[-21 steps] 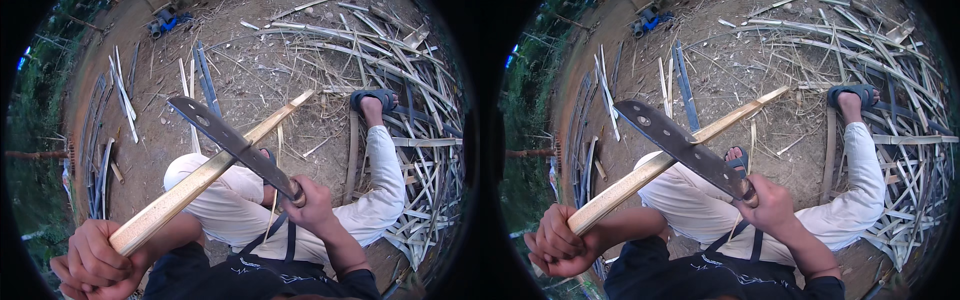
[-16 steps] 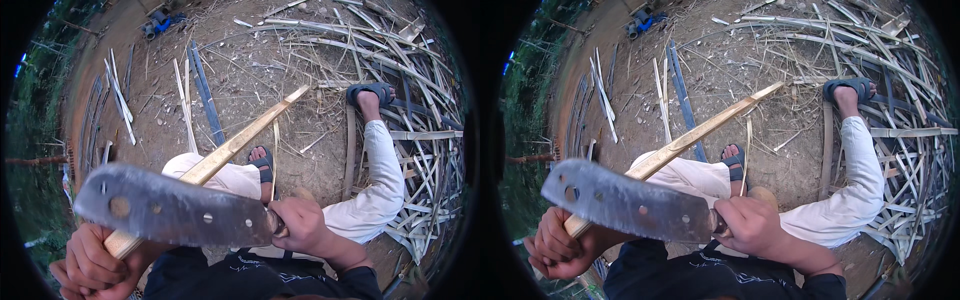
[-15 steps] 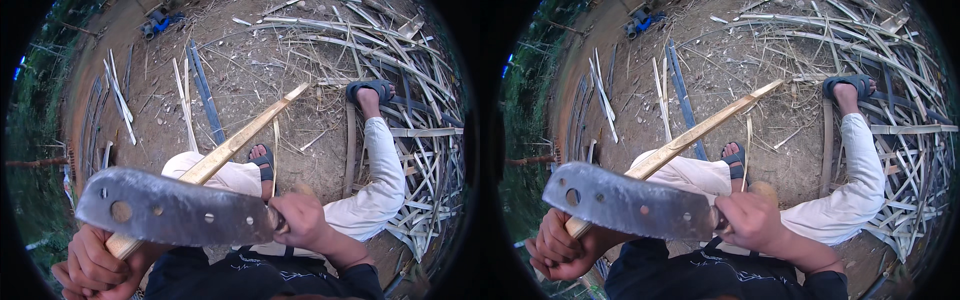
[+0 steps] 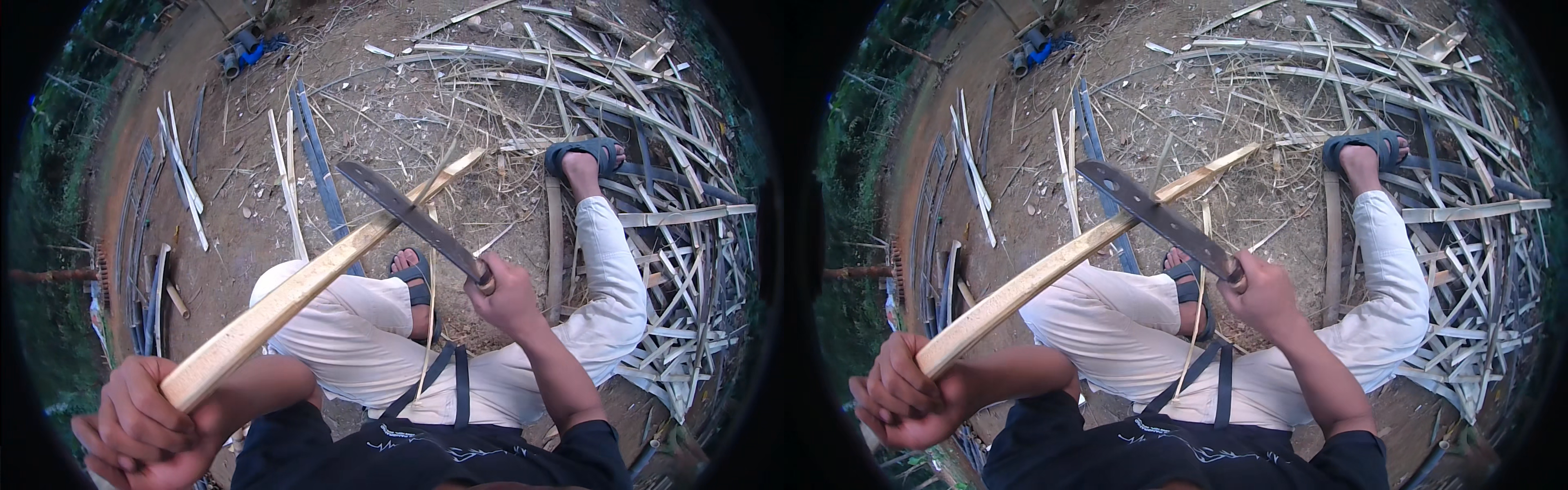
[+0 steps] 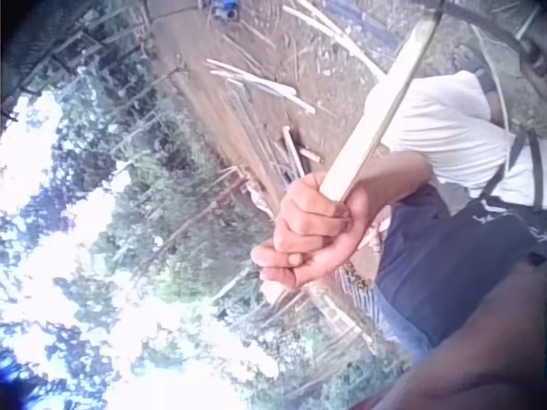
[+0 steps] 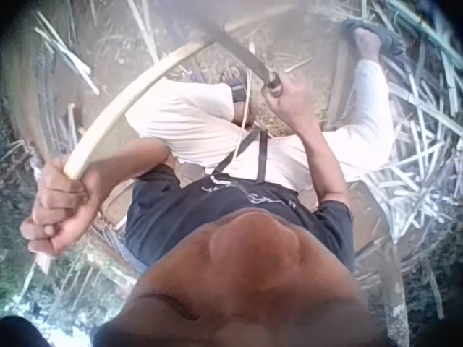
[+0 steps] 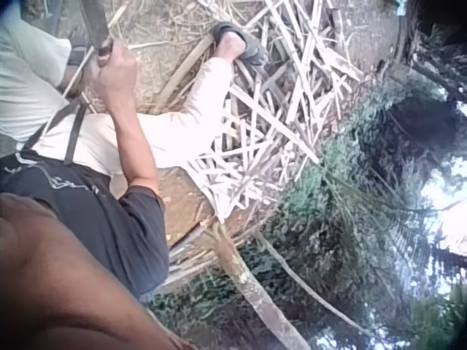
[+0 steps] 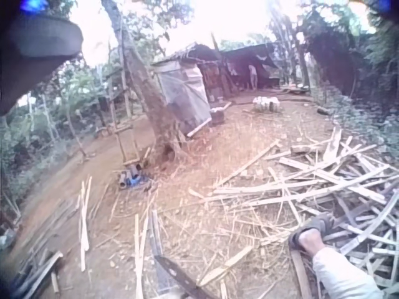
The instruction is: The person shaves and smooths long strips of bamboo using a large blade, handling different strips and turning them over to work on both sides.
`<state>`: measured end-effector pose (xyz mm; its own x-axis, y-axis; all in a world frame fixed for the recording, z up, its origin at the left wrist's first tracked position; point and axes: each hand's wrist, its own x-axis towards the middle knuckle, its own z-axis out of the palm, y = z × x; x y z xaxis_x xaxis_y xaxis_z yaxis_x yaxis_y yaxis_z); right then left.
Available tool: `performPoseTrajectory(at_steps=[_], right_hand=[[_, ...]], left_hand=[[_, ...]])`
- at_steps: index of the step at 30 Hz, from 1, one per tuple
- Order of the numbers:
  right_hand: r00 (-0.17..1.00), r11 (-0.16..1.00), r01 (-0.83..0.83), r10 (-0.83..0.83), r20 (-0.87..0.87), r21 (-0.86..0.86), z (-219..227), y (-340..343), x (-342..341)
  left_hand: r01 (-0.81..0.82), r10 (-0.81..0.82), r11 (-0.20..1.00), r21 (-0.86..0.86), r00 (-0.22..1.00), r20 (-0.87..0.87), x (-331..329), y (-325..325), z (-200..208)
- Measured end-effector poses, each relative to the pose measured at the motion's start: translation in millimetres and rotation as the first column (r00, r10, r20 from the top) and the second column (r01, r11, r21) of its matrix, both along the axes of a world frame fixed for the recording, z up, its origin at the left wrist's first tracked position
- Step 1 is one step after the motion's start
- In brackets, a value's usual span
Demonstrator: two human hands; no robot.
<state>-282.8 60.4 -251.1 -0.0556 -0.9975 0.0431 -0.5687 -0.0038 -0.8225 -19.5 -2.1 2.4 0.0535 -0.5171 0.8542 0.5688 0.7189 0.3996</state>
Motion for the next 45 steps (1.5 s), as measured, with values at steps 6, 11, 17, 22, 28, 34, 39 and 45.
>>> performPoseTrajectory(at_steps=[6, 11, 17, 22, 28, 34, 39, 45], right_hand=[[0.991, 0.962, -0.131, 0.136, 0.004, -0.24, 38, 14, 28], [0.999, 1.0, 0.0, -0.001, -0.033, -0.028, -33, -11, -3], [0.992, 0.975, -0.128, 0.126, -0.022, -0.18, 16, 2, 9], [0.984, 0.991, 0.027, -0.004, -0.176, 0.131, -47, -28, -38], [0.984, 0.971, -0.14, 0.115, -0.133, -0.196, -15, -5, -19], [0.971, 0.999, 0.034, -0.026, -0.24, 0.03, -77, -51, -71], [0.99, 0.992, -0.057, 0.041, -0.134, -0.115, -55, -26, -37], [0.897, 0.954, 0.226, -0.125, -0.424, 0.199, -152, -75, -111]], left_hand=[[-0.069, 0.068, 0.997, 0.031, 0.997, 0.03, 14, 0, 3], [-0.121, 0.119, 0.992, 0.034, 0.991, 0.058, 9, -2, 3], [-0.704, 0.696, 0.708, -0.059, 0.709, -0.111, 1, -12, -5], [-0.113, 0.109, 0.992, -0.056, 0.991, -0.077, 12, -6, 0], [-0.715, 0.709, 0.699, -0.03, 0.697, -0.106, 3, -1, -2], [-0.479, 0.435, 0.862, -0.165, 0.867, -0.241, -7, -4, -9], [-0.762, 0.786, 0.593, -0.259, 0.618, -0.016, 26, -1, -12], [-0.831, 0.904, 0.399, -0.388, 0.426, 0.017, 39, -11, 0]])
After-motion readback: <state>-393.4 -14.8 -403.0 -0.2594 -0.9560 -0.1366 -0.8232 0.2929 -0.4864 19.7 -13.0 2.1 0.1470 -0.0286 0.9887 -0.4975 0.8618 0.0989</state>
